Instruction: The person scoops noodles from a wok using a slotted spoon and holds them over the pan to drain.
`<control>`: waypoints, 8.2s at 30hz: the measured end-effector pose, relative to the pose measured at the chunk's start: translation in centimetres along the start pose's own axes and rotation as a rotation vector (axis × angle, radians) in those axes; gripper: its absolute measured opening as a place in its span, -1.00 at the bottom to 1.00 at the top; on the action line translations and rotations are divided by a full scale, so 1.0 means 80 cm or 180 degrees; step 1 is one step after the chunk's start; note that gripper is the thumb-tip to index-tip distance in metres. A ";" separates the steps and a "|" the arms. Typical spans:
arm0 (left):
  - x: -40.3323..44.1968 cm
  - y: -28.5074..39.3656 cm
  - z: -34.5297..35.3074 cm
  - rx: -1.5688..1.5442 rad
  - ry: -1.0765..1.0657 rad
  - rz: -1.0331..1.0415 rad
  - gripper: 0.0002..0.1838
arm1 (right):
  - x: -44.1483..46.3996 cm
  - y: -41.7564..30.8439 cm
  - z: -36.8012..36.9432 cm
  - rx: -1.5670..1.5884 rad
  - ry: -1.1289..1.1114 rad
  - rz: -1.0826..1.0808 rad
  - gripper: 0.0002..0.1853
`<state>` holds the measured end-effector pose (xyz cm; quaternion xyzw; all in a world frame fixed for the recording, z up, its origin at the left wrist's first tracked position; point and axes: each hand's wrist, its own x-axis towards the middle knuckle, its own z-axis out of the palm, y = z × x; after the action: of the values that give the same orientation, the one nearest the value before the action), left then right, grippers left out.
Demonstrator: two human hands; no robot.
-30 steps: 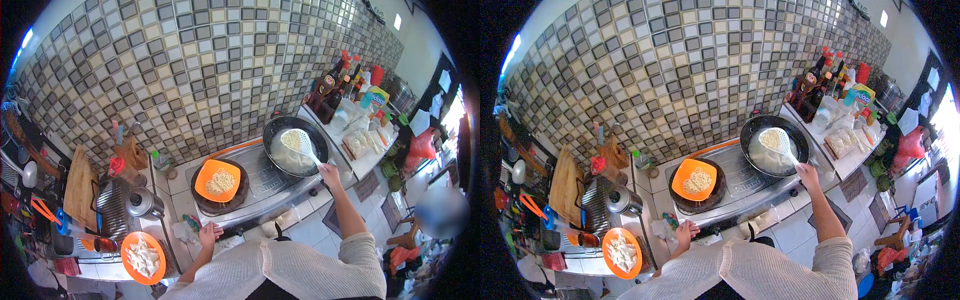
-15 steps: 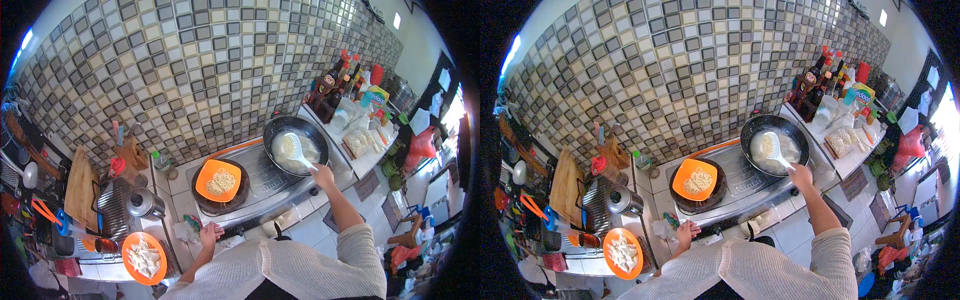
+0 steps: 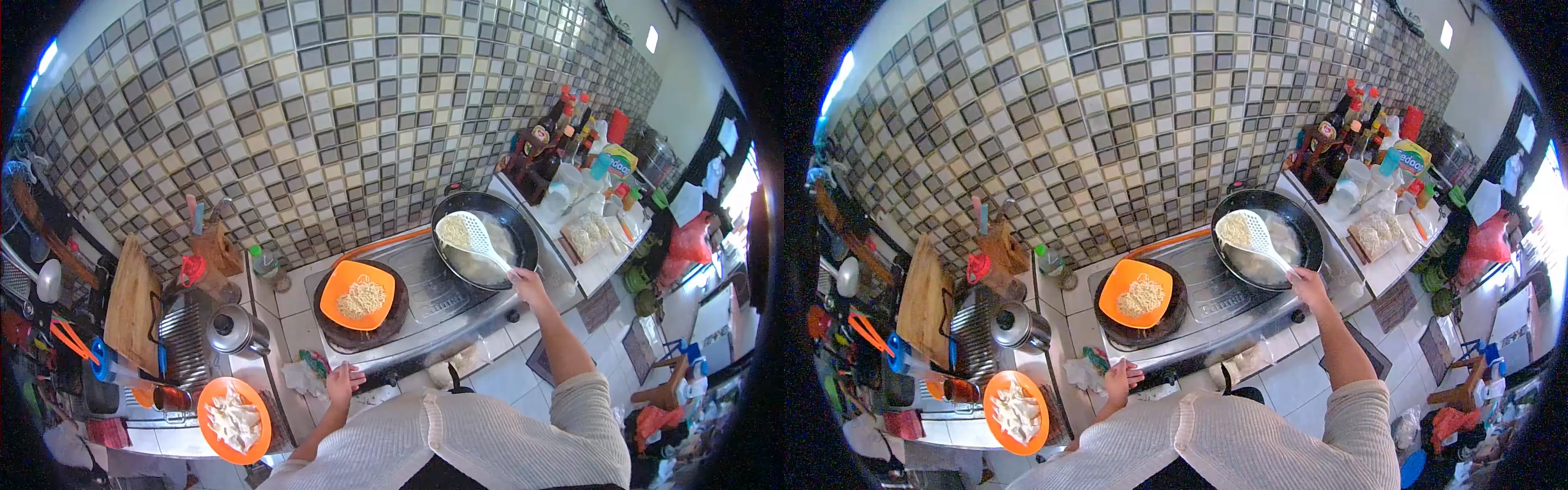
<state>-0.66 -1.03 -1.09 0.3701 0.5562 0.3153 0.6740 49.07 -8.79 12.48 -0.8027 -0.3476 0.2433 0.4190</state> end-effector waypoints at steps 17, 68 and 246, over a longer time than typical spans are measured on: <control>-0.006 0.006 0.005 0.0089 0.0136 -0.0011 -0.58 | -0.032 -0.023 -0.030 0.0433 0.0093 0.0174 -0.77; -0.004 0.002 0.000 0.0195 -0.0001 0.0057 -0.55 | -0.094 0.030 0.060 0.1215 0.0992 -0.0147 -0.75; -0.006 0.006 0.001 0.0035 0.0024 -0.0064 -0.58 | -0.002 0.043 -0.071 -0.0618 0.0120 -0.0296 -0.68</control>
<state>-0.68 -1.17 -0.45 0.3670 0.5640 0.3069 0.6730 54.06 -13.21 12.63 -0.8270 -0.3984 0.1736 0.3566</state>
